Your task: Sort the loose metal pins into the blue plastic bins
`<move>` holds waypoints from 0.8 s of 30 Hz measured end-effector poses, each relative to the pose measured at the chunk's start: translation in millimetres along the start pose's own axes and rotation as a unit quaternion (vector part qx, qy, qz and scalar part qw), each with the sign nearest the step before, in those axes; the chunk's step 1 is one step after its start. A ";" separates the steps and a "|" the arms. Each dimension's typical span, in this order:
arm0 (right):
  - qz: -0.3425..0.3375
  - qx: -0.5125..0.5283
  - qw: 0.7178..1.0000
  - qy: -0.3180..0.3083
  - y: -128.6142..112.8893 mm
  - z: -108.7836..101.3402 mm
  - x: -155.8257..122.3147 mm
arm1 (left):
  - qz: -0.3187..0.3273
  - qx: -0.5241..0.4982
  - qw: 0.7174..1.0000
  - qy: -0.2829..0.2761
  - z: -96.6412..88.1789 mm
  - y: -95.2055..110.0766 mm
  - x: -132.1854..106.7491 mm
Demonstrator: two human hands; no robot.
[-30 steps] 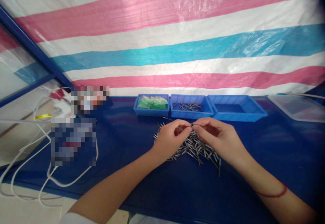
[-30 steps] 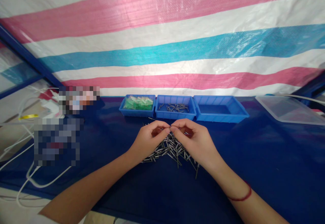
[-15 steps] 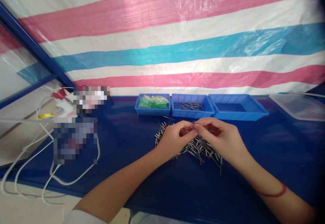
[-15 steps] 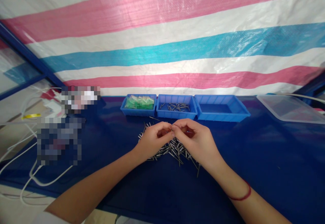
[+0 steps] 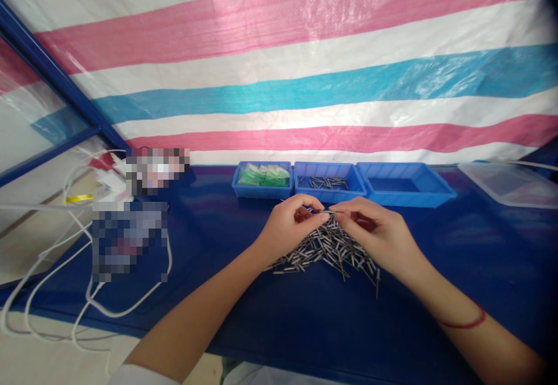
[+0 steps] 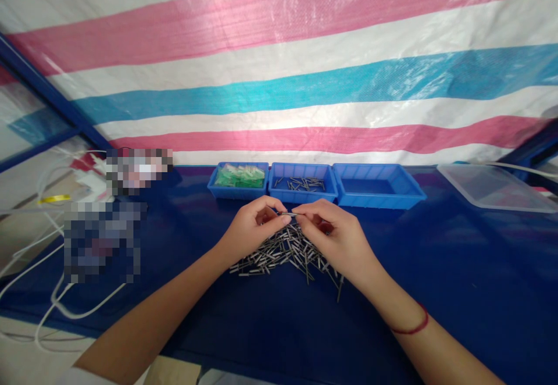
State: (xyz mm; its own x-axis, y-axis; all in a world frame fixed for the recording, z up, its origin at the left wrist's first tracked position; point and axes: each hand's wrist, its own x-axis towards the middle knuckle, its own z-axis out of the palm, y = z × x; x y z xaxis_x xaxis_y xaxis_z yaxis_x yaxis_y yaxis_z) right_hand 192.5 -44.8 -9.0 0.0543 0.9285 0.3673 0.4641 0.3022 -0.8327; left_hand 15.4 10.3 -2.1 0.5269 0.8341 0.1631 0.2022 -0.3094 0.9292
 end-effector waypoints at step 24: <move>0.316 0.353 0.881 0.004 10.3 -3.3 28.7 | 0.166 0.383 0.905 -0.081 -20.8 -28.3 22.6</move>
State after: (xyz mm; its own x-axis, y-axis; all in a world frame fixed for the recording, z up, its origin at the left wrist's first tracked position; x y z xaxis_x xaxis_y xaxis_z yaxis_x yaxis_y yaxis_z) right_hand 201.8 -15.8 -5.7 0.1112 0.9587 -0.2617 -0.3260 -0.2136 -0.9209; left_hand 4.4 47.5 -17.8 0.7646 0.5792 0.2827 0.4919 -0.8079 0.3245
